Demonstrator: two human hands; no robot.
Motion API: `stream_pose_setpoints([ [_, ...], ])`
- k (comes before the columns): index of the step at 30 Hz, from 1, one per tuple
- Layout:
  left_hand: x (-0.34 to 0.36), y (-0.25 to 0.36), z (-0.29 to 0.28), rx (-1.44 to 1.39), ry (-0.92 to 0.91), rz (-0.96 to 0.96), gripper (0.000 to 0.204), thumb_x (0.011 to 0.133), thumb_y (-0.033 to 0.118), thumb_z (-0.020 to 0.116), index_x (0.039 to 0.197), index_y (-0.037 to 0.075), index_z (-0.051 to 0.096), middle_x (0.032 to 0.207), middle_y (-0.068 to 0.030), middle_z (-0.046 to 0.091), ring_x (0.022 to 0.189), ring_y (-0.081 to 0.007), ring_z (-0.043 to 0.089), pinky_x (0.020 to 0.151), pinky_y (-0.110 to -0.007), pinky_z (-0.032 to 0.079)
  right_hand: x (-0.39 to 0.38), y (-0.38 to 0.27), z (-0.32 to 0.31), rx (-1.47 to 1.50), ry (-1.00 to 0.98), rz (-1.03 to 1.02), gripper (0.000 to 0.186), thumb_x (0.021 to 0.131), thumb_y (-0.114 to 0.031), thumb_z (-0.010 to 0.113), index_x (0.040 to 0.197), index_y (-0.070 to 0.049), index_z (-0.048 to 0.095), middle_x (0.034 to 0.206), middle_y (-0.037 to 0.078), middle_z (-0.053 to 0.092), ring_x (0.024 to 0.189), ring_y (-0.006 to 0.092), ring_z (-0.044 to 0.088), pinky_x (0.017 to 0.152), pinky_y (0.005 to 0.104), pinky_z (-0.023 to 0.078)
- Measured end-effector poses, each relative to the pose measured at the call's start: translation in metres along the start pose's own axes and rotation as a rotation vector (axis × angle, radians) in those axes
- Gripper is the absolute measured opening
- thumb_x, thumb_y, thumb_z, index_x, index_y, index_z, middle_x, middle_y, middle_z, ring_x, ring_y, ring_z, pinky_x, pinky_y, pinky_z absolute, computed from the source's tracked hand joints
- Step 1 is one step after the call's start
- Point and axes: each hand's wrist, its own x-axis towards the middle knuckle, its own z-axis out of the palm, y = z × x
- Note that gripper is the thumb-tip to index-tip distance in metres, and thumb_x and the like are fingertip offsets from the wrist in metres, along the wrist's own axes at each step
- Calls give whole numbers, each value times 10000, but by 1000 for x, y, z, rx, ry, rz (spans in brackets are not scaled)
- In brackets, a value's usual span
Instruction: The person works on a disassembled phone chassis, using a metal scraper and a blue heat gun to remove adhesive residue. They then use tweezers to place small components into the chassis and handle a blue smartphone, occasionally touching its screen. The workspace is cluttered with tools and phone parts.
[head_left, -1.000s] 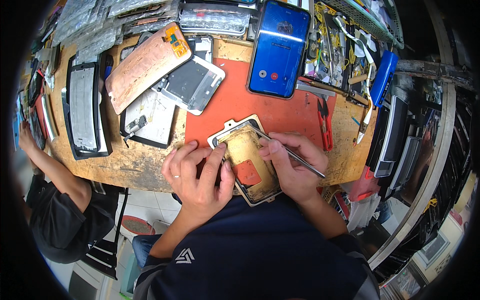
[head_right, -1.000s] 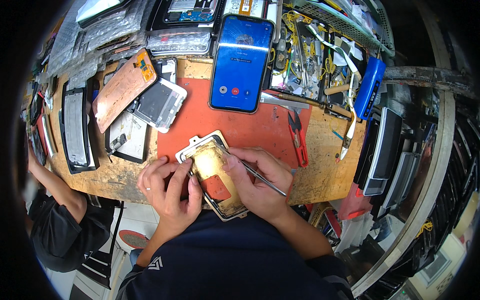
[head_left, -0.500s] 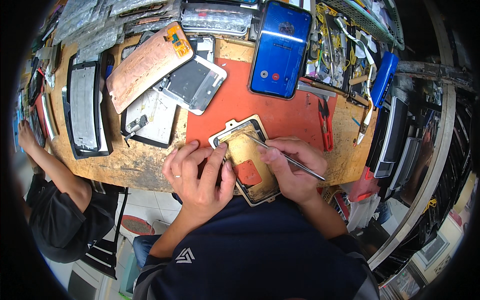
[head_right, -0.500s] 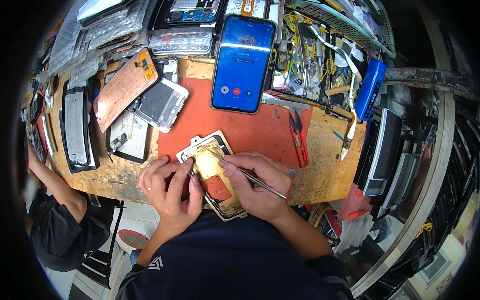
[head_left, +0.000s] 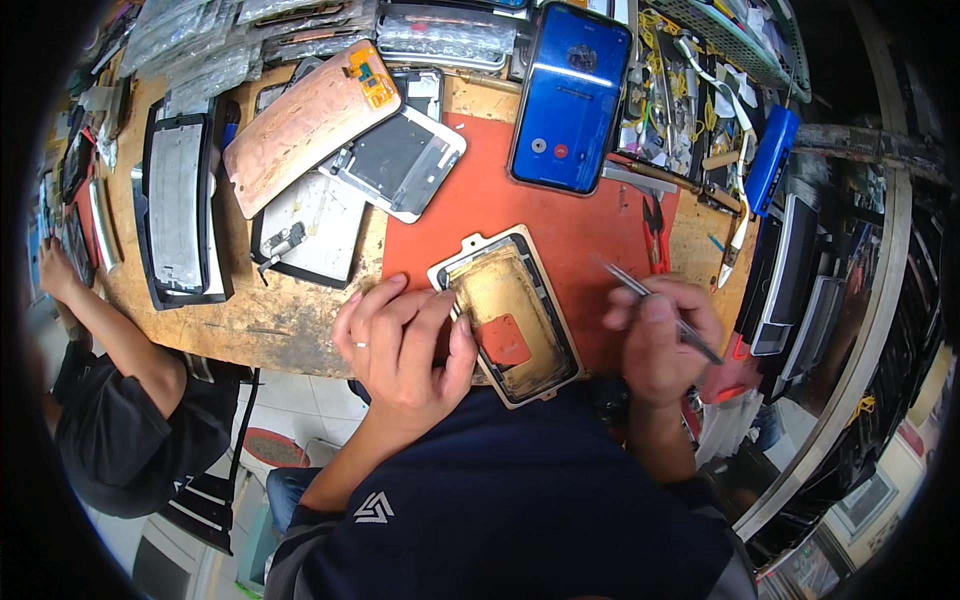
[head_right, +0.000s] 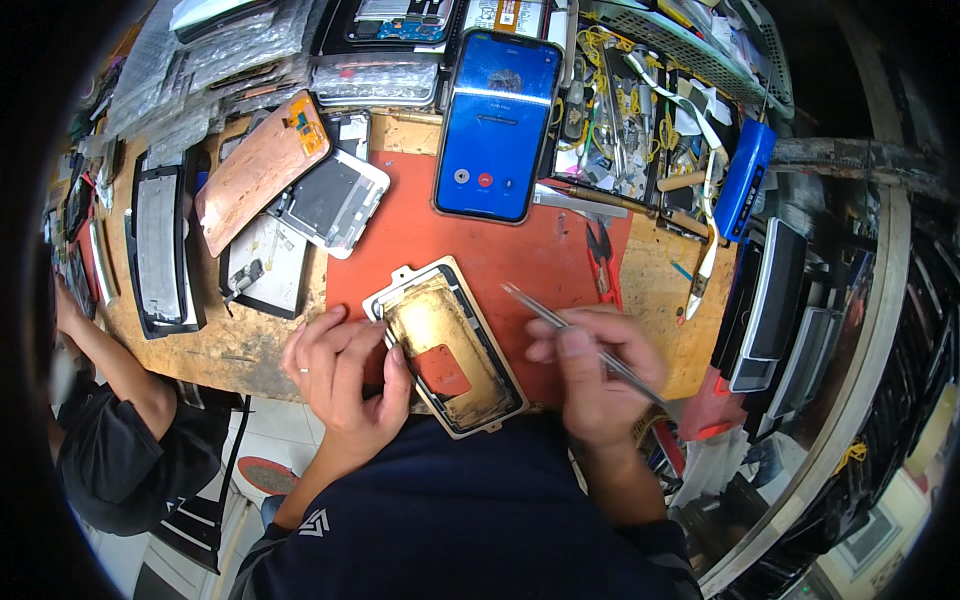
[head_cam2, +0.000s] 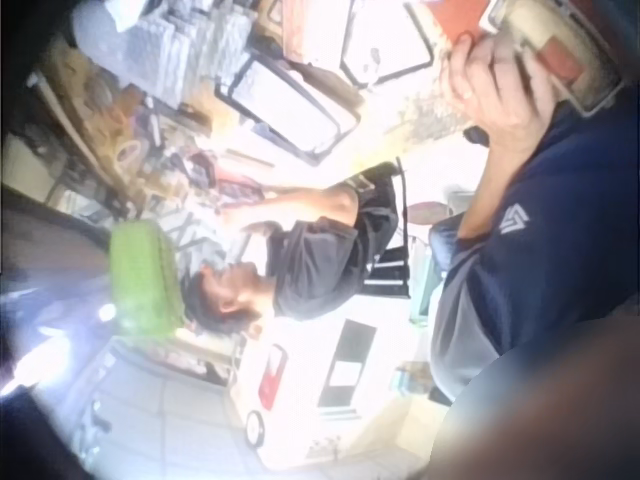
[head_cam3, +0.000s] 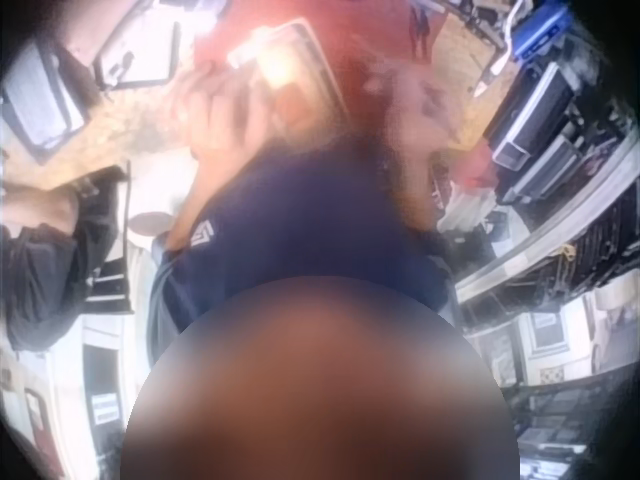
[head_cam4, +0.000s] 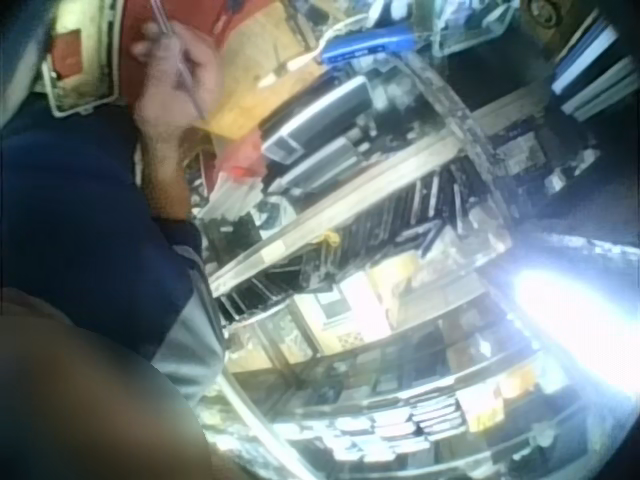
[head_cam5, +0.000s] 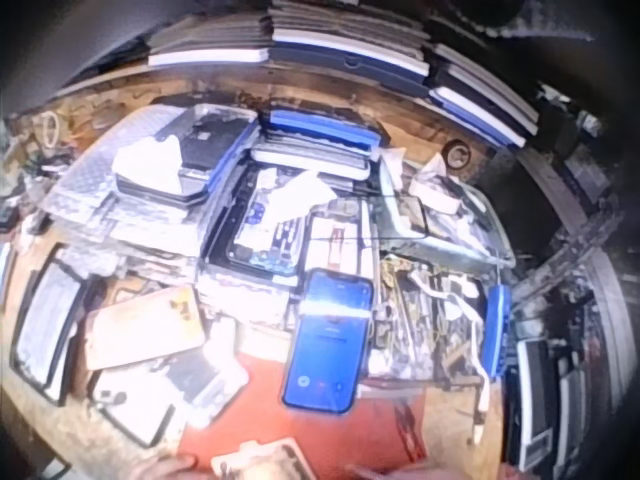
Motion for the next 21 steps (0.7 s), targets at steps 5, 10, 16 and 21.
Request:
stream_pose_setpoints([
  [5, -7, -4, 7, -53, 86, -31, 156, 948, 29, 680, 1097, 63, 648, 1063, -89, 749, 1168, -306, 700, 1154, -498, 350, 21, -3, -51, -753, 228, -264, 187, 1031, -22, 705, 1190, 77, 696, 1049, 175, 763, 880, 177, 744, 812, 284, 595],
  [10, -16, -13, 3, -105, 108, -13, 68, 981, 49, 697, 1033, 77, 664, 1012, -75, 738, 1063, -289, 695, 1155, -517, 354, 9, -1, -75, -839, 461, -235, 201, 1007, -12, 738, 1201, 38, 714, 1014, 99, 749, 866, 119, 697, 791, 272, 559],
  [16, -13, -16, -4, -300, 205, -70, 68, 1005, 49, 680, 1046, -1, 701, 948, -130, 708, 1025, -299, 674, 1054, -508, 459, 8, -8, -79, -1228, 161, -343, 266, 972, -7, 744, 1235, 18, 707, 1101, 157, 713, 927, 275, 699, 850, 353, 567],
  [21, -11, -15, -20, -137, 161, -46, 124, 952, 5, 711, 1072, 9, 744, 981, -122, 704, 1042, -301, 668, 1073, -487, 428, 0, -10, -77, -1227, -51, -325, 560, 797, 145, 591, 1332, 16, 692, 1411, 210, 593, 1208, 378, 630, 994, 453, 530],
])
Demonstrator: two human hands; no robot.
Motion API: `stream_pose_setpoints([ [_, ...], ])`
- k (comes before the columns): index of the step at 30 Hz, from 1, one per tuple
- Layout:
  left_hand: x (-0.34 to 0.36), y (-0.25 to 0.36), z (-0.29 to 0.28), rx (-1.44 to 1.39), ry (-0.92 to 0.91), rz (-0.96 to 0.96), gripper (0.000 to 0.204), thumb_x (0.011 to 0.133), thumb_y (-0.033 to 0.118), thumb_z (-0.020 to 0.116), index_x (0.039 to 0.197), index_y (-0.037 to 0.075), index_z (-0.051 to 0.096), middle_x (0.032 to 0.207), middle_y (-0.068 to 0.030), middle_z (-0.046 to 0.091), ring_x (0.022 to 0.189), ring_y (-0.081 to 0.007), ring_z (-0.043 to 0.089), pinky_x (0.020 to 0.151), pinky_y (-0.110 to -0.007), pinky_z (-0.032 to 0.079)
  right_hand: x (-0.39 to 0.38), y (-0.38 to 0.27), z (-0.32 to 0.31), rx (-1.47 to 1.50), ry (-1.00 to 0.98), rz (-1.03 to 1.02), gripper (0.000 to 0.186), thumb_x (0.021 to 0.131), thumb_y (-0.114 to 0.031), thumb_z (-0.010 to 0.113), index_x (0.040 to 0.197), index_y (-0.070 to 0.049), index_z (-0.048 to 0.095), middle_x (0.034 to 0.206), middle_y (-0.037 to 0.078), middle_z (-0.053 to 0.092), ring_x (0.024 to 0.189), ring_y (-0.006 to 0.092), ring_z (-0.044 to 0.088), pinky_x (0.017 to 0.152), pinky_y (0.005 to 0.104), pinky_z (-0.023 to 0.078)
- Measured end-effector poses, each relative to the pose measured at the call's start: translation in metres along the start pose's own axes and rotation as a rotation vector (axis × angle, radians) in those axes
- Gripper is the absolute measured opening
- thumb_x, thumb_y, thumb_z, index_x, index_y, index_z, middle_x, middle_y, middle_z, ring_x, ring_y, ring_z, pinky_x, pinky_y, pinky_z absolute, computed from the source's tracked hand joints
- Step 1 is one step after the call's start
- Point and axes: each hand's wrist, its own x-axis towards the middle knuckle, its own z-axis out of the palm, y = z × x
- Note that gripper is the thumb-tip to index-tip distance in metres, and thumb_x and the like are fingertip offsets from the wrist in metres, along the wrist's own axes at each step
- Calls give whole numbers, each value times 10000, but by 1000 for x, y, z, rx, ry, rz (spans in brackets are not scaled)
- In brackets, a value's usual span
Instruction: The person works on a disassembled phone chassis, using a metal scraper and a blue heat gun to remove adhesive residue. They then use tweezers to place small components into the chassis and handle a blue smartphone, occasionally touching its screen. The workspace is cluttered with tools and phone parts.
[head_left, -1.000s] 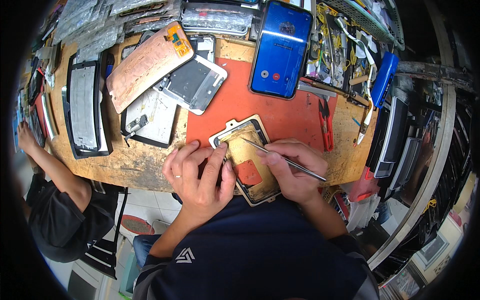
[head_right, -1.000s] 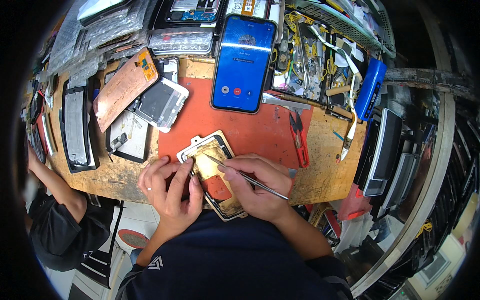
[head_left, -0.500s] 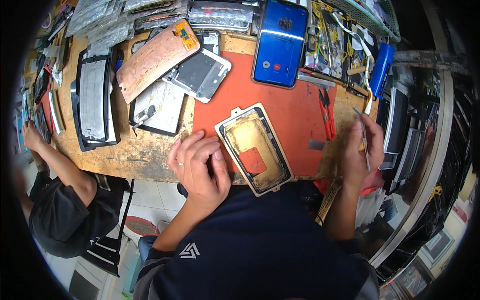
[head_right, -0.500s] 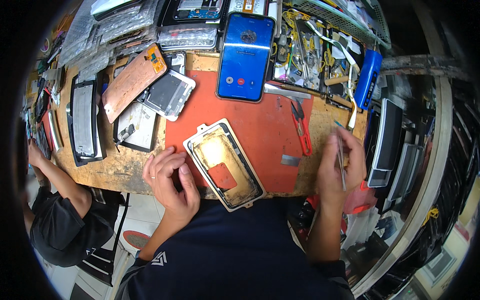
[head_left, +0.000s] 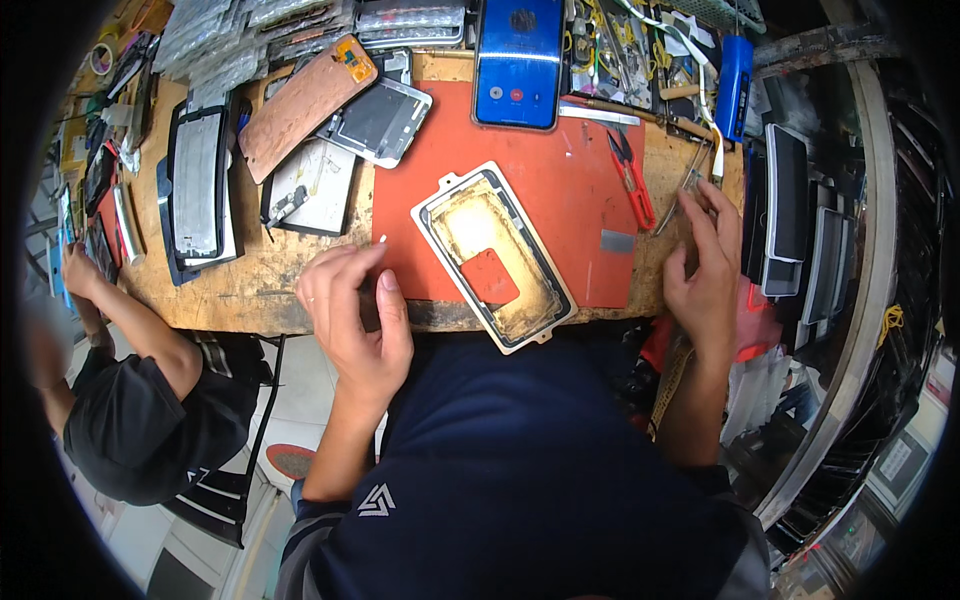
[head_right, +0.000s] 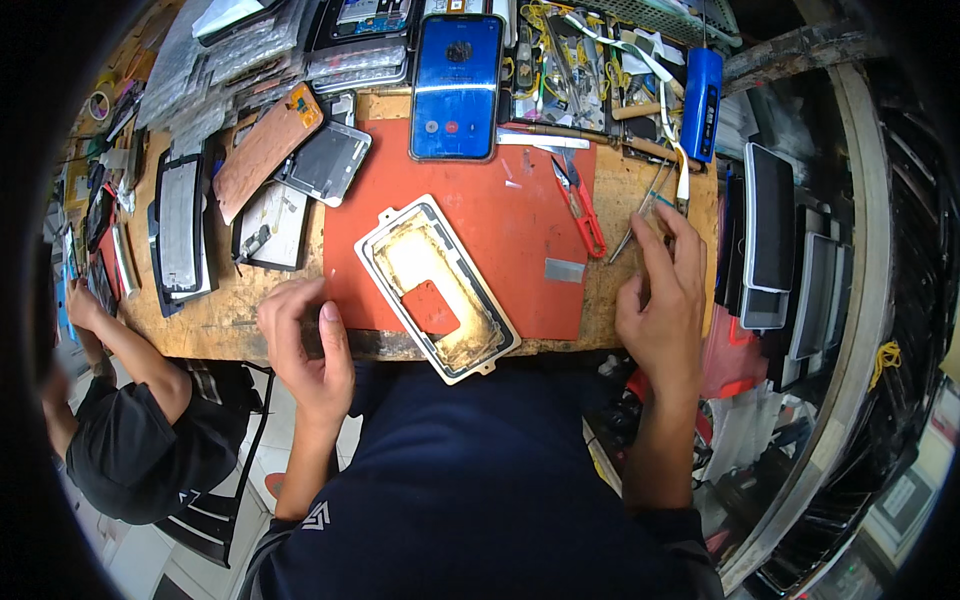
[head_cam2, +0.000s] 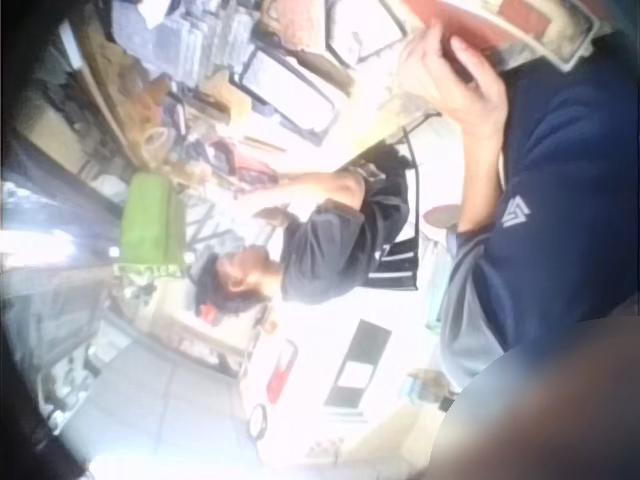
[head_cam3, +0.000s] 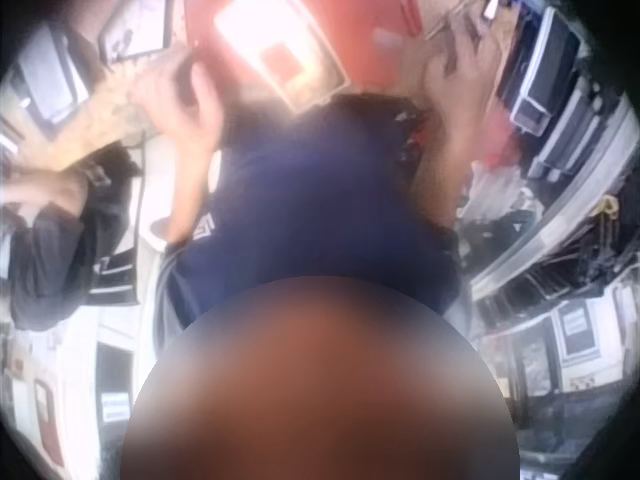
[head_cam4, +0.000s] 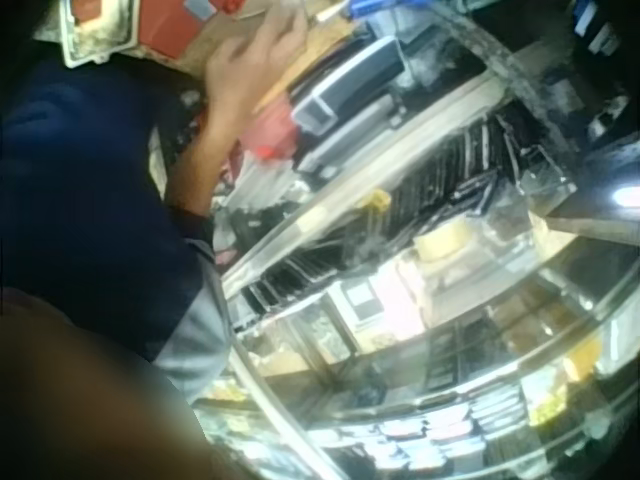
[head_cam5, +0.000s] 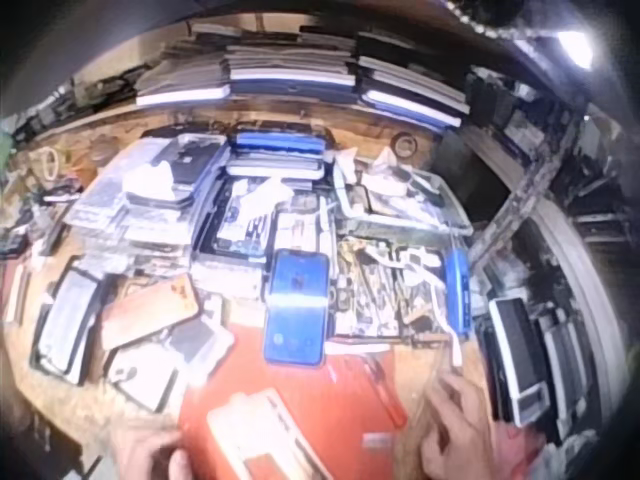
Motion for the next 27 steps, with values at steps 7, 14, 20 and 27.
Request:
stream_pose_setpoints([
  [7, -18, 2, -12, 53, -270, 196, 176, 891, 88, 795, 1067, 70, 802, 936, -45, 715, 1061, -262, 673, 1125, -496, 398, -32, -35, 5, 232, -92, -150, 507, 781, 66, 667, 1279, -3, 733, 1387, 190, 631, 1204, 382, 628, 999, 468, 512],
  [14, -41, 13, -5, 101, -411, 428, 481, 766, 443, 913, 1171, 200, 826, 1251, -78, 664, 1197, -336, 582, 1070, -519, 411, -59, -57, 11, 232, -210, -332, 490, 810, -154, 779, 1290, -63, 751, 1402, 177, 631, 1219, 353, 619, 1026, 517, 471],
  [20, -51, 4, 2, 97, -341, 441, 408, 779, 374, 930, 1121, 188, 809, 1233, -59, 674, 1198, -317, 595, 1054, -506, 436, -65, -52, 10, 245, -206, -320, 500, 818, -215, 802, 1280, -35, 736, 1394, 165, 632, 1212, 336, 620, 1038, 509, 464],
  [27, -46, 8, 8, 81, -291, 473, 390, 757, 384, 945, 1059, 191, 791, 1179, -31, 680, 1179, -296, 613, 1045, -488, 435, -55, -59, 21, 259, -106, -345, 457, 818, -189, 789, 1235, -11, 730, 1327, 150, 662, 1182, 323, 624, 1019, 492, 467],
])
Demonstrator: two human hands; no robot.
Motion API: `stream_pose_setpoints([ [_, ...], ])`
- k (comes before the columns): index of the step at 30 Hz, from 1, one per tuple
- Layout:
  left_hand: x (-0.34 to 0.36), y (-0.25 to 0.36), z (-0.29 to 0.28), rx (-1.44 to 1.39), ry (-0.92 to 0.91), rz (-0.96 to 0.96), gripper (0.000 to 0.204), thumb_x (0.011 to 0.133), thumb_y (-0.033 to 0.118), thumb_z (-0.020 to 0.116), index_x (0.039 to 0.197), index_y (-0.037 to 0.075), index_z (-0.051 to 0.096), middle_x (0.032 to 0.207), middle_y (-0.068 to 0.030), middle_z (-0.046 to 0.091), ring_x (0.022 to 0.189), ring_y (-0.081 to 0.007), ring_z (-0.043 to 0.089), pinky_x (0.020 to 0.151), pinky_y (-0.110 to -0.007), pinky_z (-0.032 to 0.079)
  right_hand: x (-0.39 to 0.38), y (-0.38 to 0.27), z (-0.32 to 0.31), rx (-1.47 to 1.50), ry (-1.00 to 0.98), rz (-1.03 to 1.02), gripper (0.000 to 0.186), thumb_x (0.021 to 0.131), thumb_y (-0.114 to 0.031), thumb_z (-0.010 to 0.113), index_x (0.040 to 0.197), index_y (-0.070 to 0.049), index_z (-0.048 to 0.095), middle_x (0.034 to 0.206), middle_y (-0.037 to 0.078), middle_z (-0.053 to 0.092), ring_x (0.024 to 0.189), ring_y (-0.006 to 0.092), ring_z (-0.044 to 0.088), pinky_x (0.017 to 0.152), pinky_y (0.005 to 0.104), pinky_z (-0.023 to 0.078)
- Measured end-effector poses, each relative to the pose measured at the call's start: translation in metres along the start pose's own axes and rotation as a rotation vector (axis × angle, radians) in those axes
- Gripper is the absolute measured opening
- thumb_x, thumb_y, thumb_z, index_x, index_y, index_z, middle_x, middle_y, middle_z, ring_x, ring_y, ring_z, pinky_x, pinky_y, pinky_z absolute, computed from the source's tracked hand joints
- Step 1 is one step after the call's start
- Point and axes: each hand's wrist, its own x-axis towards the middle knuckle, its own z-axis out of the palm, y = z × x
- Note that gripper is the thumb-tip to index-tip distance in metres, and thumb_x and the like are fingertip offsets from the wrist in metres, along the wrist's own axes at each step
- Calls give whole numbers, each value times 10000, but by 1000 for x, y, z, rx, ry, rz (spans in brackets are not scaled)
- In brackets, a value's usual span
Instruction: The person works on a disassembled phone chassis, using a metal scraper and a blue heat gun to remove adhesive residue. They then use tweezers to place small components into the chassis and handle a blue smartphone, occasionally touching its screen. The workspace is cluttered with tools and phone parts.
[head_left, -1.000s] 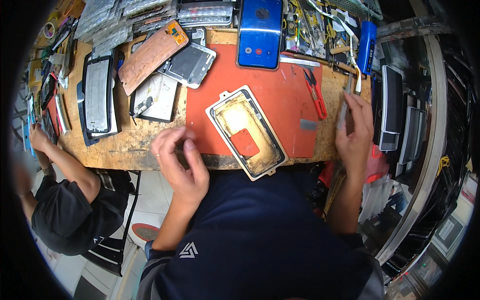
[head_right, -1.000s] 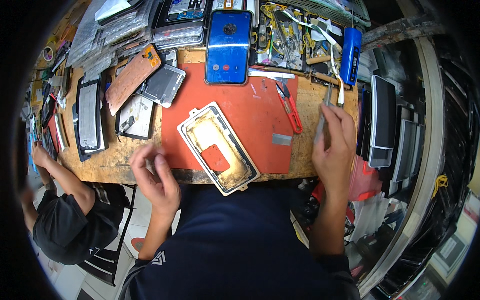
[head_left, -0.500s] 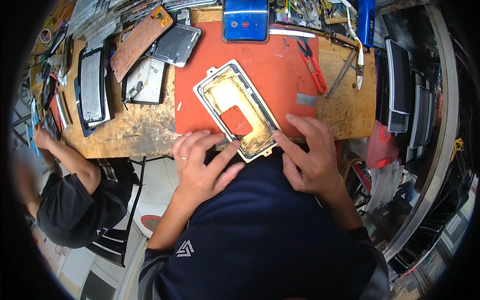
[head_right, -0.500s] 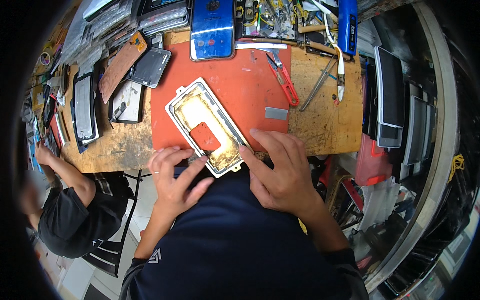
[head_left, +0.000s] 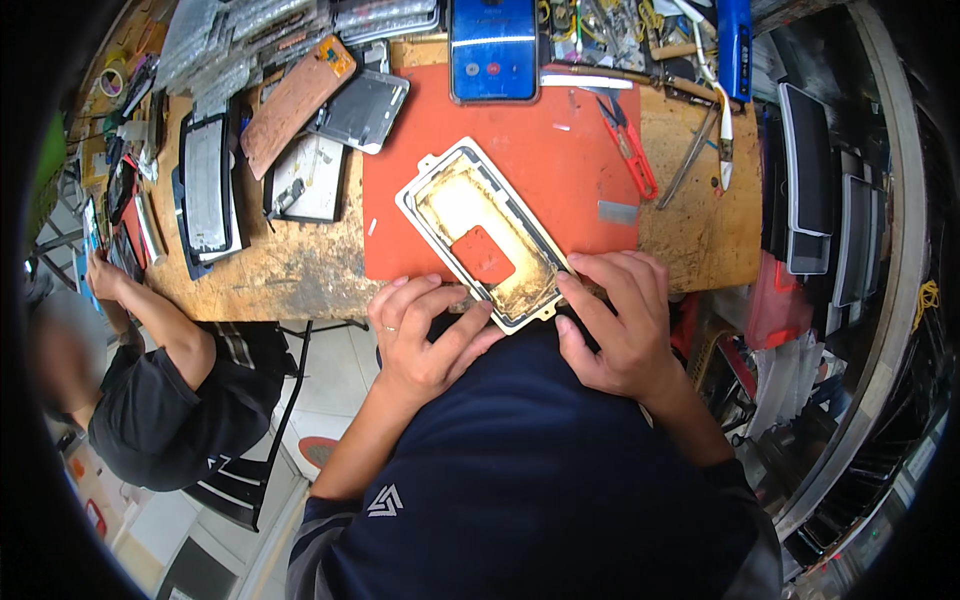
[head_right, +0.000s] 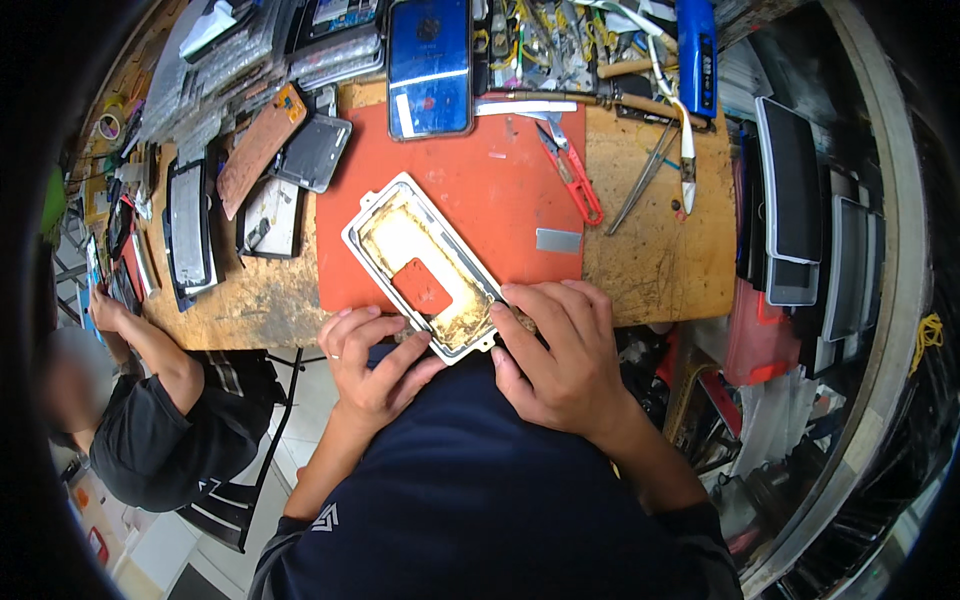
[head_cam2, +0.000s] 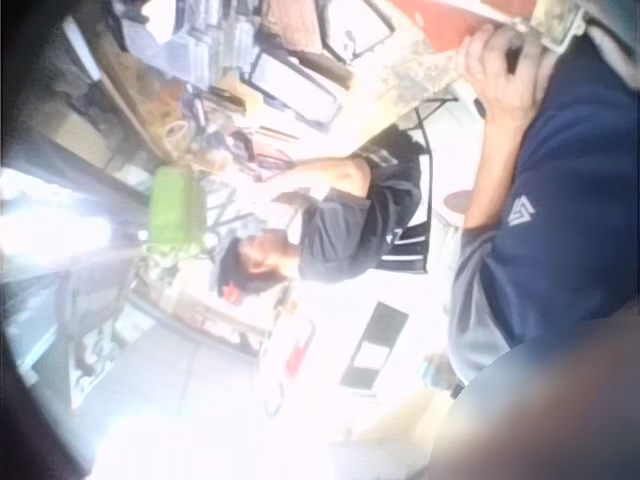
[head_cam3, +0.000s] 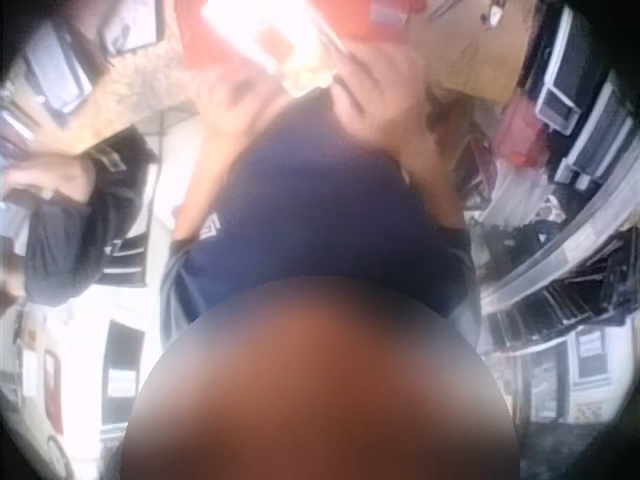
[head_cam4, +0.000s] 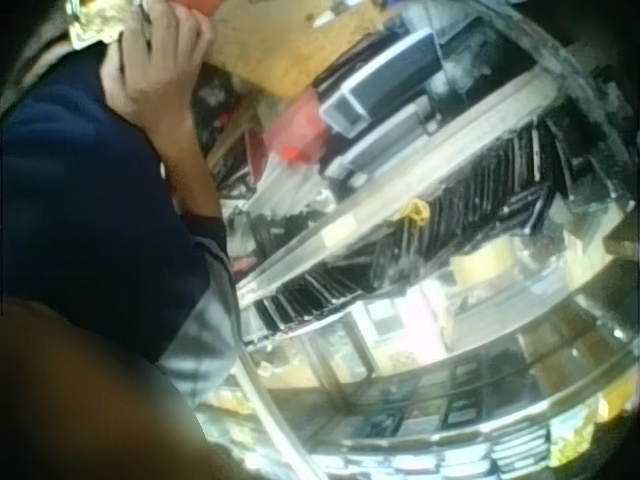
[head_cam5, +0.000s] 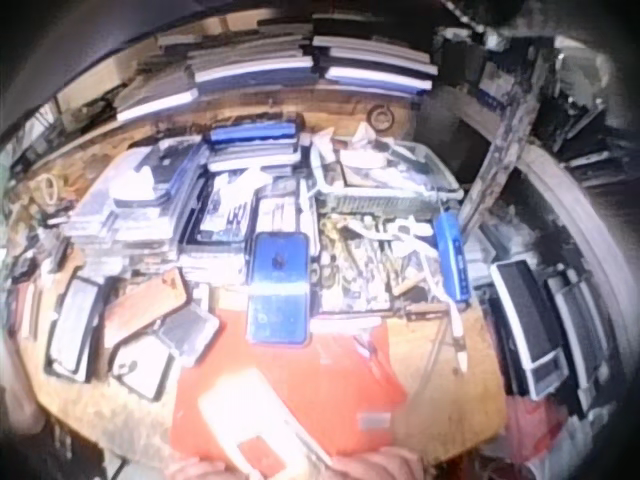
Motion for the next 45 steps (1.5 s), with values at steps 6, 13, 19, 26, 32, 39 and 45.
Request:
stream_pose_setpoints([
  [6, 25, 10, 14, -11, 37, 4, 367, 729, 378, 951, 970, 172, 767, 1030, -1, 670, 1101, -254, 637, 1039, -471, 418, 52, 32, -13, -93, 112, 53, 461, 834, -134, 775, 1279, -28, 715, 1288, 138, 651, 1159, 336, 615, 1014, 492, 448],
  [13, 39, 19, 16, -48, 115, -15, 303, 760, 335, 935, 935, 168, 753, 950, 12, 665, 1013, -219, 647, 1070, -453, 388, 130, 46, 6, -232, 53, -91, 503, 882, -275, 761, 1322, -37, 708, 1446, 215, 532, 1326, 390, 501, 1100, 536, 396],
  [19, 0, -5, -7, -145, 257, -66, 149, 904, 235, 808, 851, 132, 714, 848, -34, 633, 853, -240, 651, 934, -444, 468, 140, 48, 14, -259, 80, -83, 510, 889, -286, 747, 1330, -35, 699, 1453, 233, 533, 1332, 407, 507, 1113, 552, 388],
  [26, -104, -53, -2, -265, -149, -261, 99, 891, 105, 737, 965, 50, 701, 970, -136, 688, 881, -323, 675, 748, -438, 537, 79, 40, -36, -186, -119, 73, 377, 895, -90, 756, 1265, -48, 693, 1127, 120, 655, 1078, 335, 620, 923, 465, 451],
  [32, -134, -87, 47, -169, -536, -27, 479, 927, 334, 702, 1395, 232, 696, 1272, -131, 670, 1202, -373, 626, 998, -575, 502, 51, 35, -35, -20, -214, 307, 261, 905, -30, 754, 1154, -31, 676, 1036, 136, 659, 1018, 348, 634, 892, 456, 459],
  [39, -135, -109, 75, -265, -559, -36, 486, 944, 407, 656, 1393, 227, 707, 1368, -157, 669, 1242, -401, 630, 1039, -551, 519, 61, 30, -37, -73, -204, 340, 163, 892, -15, 763, 998, -18, 639, 902, 141, 634, 910, 372, 622, 870, 468, 480],
  [45, -128, -97, 71, -292, -410, -110, 474, 943, 410, 654, 1361, 196, 722, 1357, -177, 681, 1243, -426, 633, 1081, -539, 499, 74, 36, -46, 12, -152, 626, 103, 907, -25, 765, 983, 9, 704, 1012, 176, 691, 949, 390, 663, 823, 456, 530],
])
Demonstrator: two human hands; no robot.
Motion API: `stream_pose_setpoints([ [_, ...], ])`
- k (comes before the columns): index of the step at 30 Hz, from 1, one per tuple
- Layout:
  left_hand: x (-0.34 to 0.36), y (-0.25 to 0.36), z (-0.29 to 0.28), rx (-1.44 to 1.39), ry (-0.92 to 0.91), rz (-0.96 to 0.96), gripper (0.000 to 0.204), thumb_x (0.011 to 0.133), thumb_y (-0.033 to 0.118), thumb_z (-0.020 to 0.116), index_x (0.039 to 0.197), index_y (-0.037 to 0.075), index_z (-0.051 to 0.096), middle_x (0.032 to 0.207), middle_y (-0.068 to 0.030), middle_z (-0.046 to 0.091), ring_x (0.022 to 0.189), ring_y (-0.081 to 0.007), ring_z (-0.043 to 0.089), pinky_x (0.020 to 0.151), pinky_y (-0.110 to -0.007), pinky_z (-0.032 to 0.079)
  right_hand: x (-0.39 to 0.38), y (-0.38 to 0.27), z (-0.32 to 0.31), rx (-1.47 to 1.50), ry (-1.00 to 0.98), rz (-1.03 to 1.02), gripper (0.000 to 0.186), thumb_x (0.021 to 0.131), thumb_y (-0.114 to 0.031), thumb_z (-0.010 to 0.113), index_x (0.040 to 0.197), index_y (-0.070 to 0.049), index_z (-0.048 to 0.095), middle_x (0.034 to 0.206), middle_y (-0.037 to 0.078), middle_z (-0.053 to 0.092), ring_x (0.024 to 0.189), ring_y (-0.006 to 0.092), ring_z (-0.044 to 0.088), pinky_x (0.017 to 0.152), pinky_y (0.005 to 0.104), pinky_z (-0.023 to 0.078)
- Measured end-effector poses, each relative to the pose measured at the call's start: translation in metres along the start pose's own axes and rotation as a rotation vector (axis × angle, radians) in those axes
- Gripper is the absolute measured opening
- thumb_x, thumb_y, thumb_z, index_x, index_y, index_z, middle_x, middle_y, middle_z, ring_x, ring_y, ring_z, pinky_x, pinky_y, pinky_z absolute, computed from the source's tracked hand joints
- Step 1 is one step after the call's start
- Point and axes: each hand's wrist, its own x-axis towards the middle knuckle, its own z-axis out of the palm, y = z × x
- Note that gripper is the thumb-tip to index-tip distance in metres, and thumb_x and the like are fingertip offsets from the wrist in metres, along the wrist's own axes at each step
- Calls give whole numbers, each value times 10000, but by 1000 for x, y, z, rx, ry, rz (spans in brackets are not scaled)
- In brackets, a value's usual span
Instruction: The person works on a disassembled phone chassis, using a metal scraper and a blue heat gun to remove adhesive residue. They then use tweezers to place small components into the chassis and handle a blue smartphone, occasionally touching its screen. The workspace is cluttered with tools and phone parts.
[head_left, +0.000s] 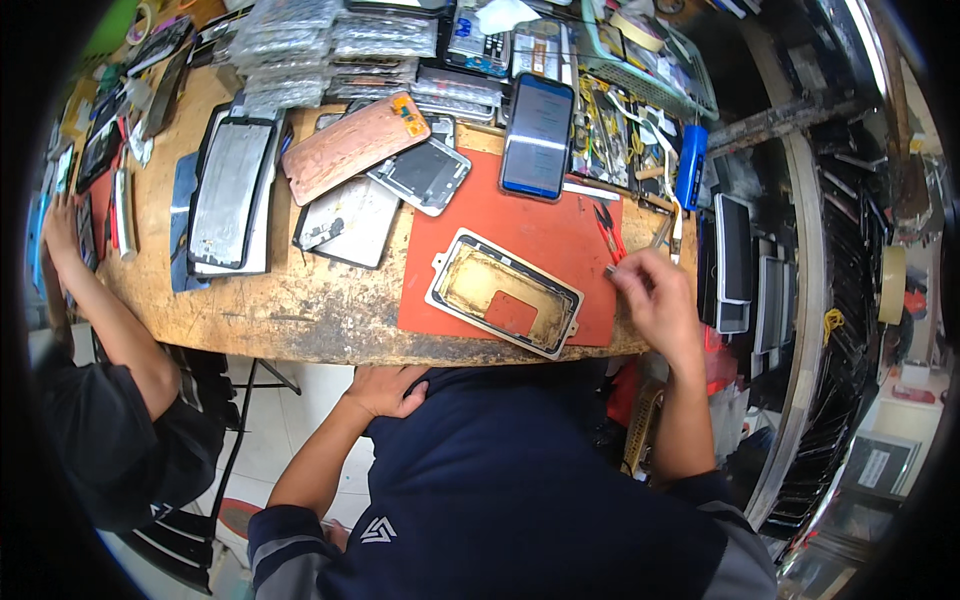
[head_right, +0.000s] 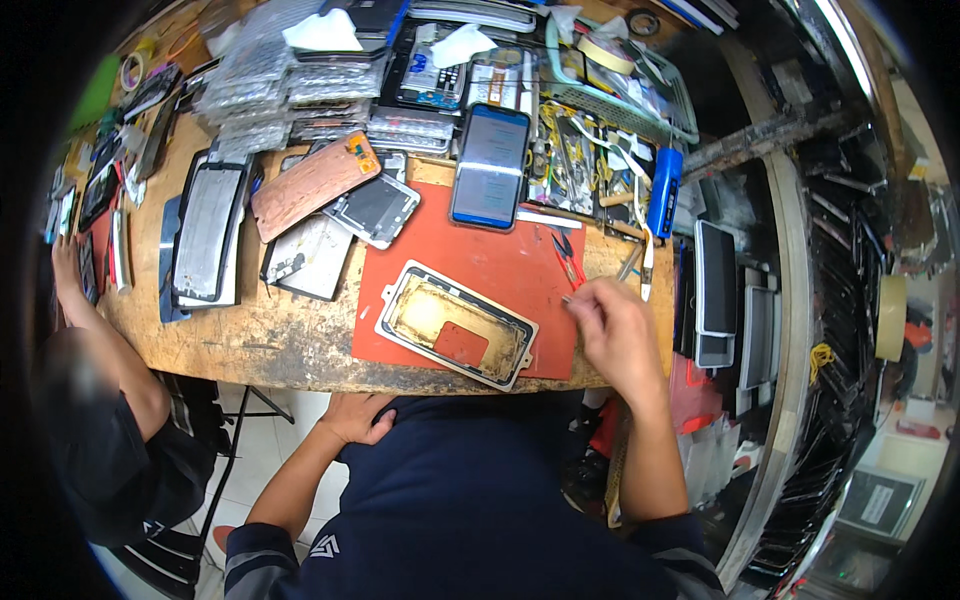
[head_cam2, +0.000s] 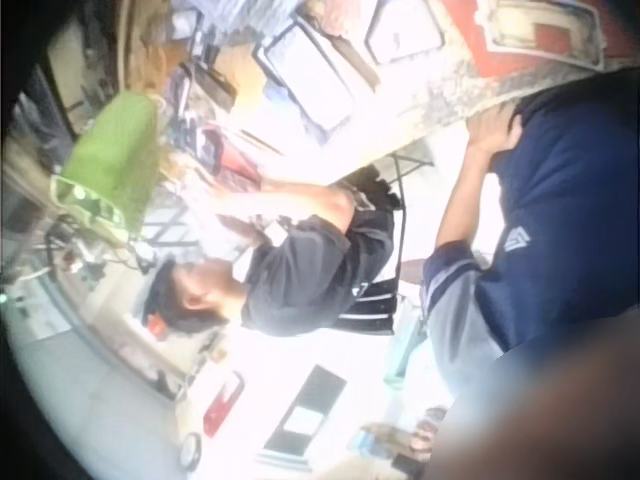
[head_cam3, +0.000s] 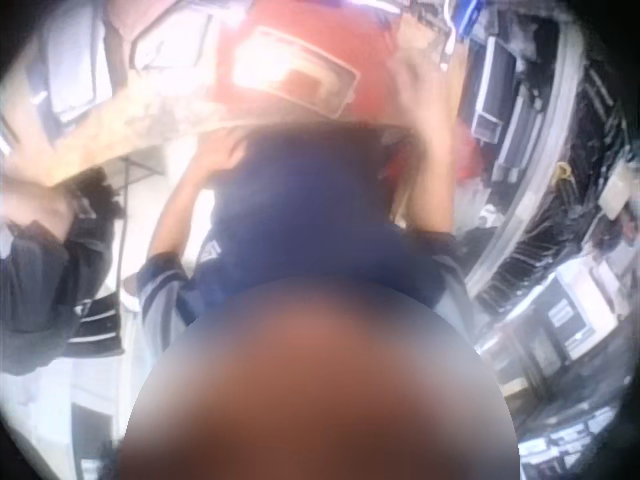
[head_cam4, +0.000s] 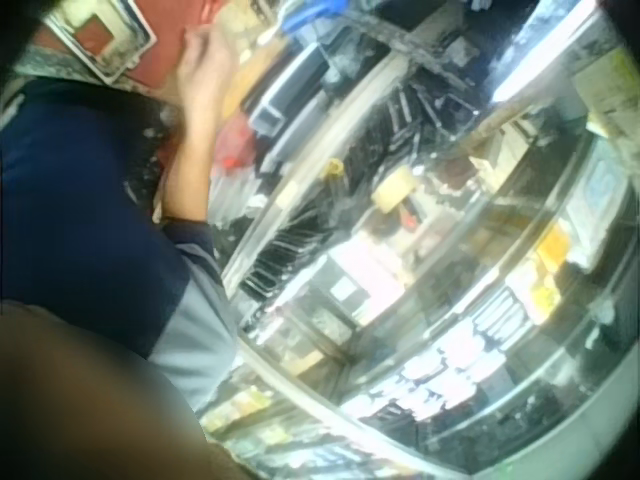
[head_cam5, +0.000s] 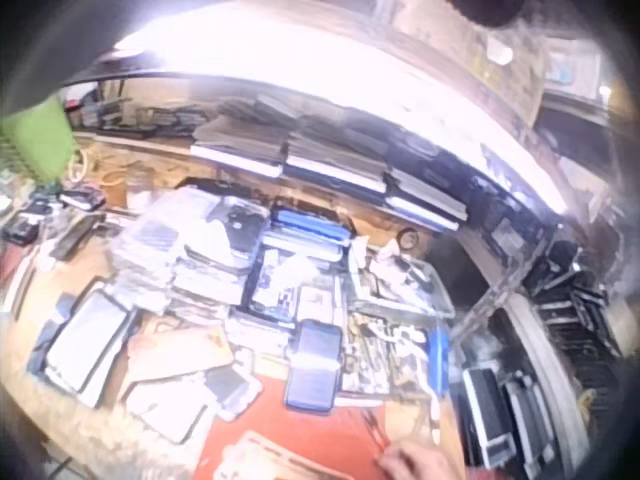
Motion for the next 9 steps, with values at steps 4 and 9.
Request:
stream_pose_setpoints([
  [4, 18, 9, -4, 13, 15, -210, 465, 947, 406, 660, 1343, 171, 725, 1374, -182, 676, 1262, -439, 625, 1073, -543, 504, 24, -12, -9, -243, 474, -342, 137, 919, -20, 761, 1048, 25, 742, 991, 188, 716, 940, 388, 699, 841, 448, 552],
  [9, 54, 2, -13, -86, 108, -344, 550, 951, 443, 669, 1390, 113, 688, 1473, -212, 636, 1328, -437, 599, 1080, -559, 495, 26, -29, 3, -203, 353, -532, 164, 888, -38, 784, 1039, 8, 740, 985, 181, 724, 931, 381, 700, 840, 461, 547],
])
